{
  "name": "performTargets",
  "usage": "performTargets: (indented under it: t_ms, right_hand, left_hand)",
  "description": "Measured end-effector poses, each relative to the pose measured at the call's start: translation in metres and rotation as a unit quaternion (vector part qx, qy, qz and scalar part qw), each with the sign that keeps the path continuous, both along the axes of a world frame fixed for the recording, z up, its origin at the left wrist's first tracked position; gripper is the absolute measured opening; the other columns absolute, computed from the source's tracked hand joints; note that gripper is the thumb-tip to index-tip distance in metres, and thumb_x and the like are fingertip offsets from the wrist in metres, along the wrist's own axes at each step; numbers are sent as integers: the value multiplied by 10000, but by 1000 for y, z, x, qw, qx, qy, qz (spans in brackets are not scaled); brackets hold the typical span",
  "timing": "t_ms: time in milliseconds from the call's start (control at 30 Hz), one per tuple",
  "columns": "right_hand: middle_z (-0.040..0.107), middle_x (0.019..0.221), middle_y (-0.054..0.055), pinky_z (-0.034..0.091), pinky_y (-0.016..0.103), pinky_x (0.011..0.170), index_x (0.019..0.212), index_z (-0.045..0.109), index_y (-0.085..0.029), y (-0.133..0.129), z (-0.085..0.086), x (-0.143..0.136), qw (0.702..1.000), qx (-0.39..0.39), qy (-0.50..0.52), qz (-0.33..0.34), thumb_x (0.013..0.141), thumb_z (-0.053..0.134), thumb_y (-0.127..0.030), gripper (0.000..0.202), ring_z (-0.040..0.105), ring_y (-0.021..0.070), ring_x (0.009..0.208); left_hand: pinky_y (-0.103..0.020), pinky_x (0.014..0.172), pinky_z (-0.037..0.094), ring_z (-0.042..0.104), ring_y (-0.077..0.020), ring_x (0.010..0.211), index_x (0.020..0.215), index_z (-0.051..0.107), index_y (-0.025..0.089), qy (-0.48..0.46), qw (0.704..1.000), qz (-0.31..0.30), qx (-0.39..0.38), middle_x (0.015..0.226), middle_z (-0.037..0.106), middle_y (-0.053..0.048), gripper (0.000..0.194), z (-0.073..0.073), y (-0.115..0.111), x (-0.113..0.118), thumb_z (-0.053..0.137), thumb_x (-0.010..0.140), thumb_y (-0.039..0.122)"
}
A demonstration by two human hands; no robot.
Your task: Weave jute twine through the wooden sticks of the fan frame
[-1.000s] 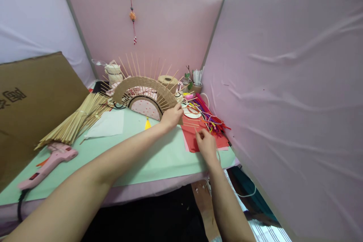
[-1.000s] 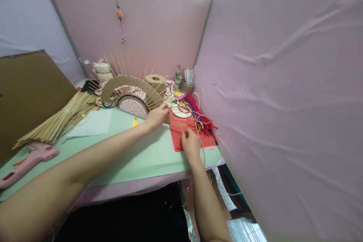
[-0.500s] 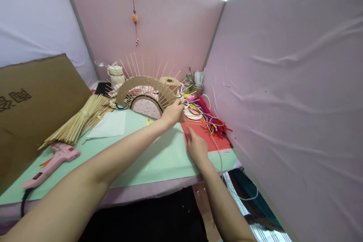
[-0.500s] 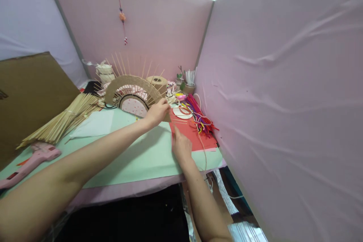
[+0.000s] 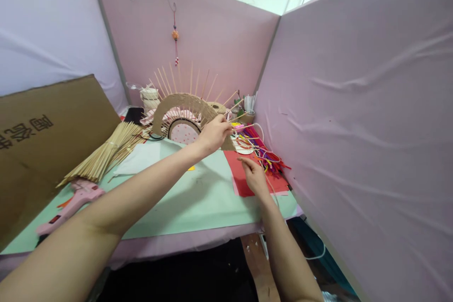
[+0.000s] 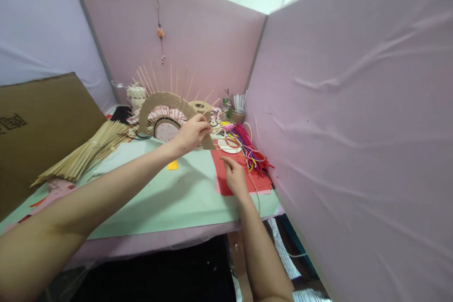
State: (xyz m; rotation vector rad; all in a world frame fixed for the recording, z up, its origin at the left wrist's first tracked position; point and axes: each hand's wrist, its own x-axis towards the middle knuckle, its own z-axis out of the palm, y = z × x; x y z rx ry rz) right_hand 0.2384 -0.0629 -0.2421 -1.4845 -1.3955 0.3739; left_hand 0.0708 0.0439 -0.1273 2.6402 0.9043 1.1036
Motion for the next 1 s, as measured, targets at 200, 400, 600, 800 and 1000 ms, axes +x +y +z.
performTargets:
  t_ms: [200,400,600,800,1000]
  right_hand:
    - [377,511,-73,255,214,451,856,682,-130,11,7,10,975,-53,212,50,726,627,-488,385,321,80,463]
    - [381,533,-72,221,212,460,803,657,-145,7,28,17,974,-8,225,26,705,675,-443,314,294,73,489]
    - [433,550,-46,246,211,465,699,628,-150,-8,47,13,985,-18,167,29,692,685,-458,312,327,78,512]
    - [446,527,-42,248,218,455,745,672,-133,-12,32,13,980,-60,189,16,672,680,-496,370,315,77,483]
    - [588,646,6,371,244,575,763,667,-144,-27,14,12,993,-5,99,-63,752,631,-447,306,462,123,593]
  left_hand:
    - [-265,797,424,523,-153,858,855,676,157,34,999,-13,-1,966,549,-53,259,10,-10,-8,445,897,265]
    - [-267,767,418,519,-152,818,843,668,156,75,997,-24,-8,935,538,-54,262,2,-12,-10,429,893,251]
    - [-266,728,406,511,-149,780,807,664,173,106,993,-40,-21,938,542,-54,285,-18,-12,-8,418,897,284]
    - [-284,740,413,533,-170,804,834,665,175,139,989,-16,-38,993,559,-68,290,-30,-14,-1,401,891,281]
    - [-299,719,405,551,-184,808,836,662,161,161,985,26,-47,1038,578,-84,293,-31,-16,10,386,883,248]
